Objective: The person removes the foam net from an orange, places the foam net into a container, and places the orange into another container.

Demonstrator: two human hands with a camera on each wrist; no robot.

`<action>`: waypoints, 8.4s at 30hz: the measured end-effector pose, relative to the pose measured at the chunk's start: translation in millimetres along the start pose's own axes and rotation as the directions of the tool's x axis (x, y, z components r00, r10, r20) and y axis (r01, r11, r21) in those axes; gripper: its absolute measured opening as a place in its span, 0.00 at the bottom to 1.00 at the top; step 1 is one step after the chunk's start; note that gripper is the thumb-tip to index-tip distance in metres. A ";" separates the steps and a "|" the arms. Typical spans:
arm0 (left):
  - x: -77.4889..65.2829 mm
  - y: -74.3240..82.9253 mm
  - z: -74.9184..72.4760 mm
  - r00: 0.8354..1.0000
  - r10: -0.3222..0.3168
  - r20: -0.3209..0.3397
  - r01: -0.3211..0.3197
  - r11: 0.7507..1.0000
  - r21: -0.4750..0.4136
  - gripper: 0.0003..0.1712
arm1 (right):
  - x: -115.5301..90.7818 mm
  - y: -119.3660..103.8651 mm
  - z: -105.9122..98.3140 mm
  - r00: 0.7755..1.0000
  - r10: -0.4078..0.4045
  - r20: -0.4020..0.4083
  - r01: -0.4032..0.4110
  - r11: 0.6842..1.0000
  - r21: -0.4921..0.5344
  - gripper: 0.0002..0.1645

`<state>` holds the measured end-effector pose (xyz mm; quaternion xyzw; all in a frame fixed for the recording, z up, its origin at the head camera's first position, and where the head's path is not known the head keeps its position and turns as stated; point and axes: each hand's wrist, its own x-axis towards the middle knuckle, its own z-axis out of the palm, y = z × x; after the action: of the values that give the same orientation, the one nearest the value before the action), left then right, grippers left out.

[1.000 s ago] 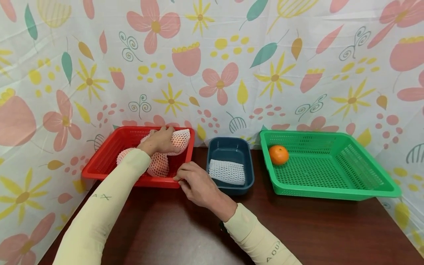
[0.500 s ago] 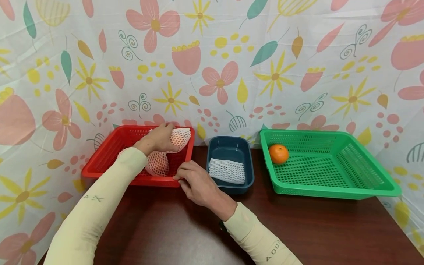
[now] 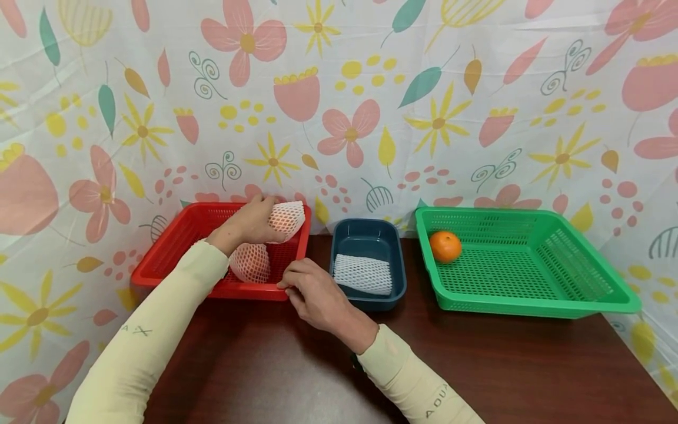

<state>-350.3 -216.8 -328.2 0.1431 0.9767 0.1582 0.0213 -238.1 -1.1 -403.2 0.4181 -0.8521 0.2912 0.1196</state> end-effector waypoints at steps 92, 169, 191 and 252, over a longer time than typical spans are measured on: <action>-108.0 97.2 10.7 0.860 0.370 -0.351 -0.505 0.715 -0.484 0.48 | -16.5 10.2 -10.8 0.993 -0.072 0.090 0.066 0.995 0.070 0.35; -111.0 119.8 22.7 0.867 0.382 -0.319 -0.497 0.706 -0.505 0.45 | -68.7 21.0 -148.6 0.940 -0.120 -0.319 0.222 0.926 0.306 0.27; -111.4 129.3 25.3 0.829 0.401 -0.391 -0.557 0.658 -0.506 0.44 | -68.1 19.9 -144.7 0.976 -0.116 -0.185 0.154 0.966 0.205 0.43; -106.7 124.0 29.7 0.879 0.231 -0.418 -0.445 0.714 -0.540 0.18 | -79.1 33.9 -171.4 0.964 -0.096 -0.248 0.142 0.974 0.177 0.50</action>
<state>-211.7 -125.7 -317.6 0.2789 0.8151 0.4930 -0.1212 -222.2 168.2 -314.6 0.4406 -0.7724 0.4129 0.1969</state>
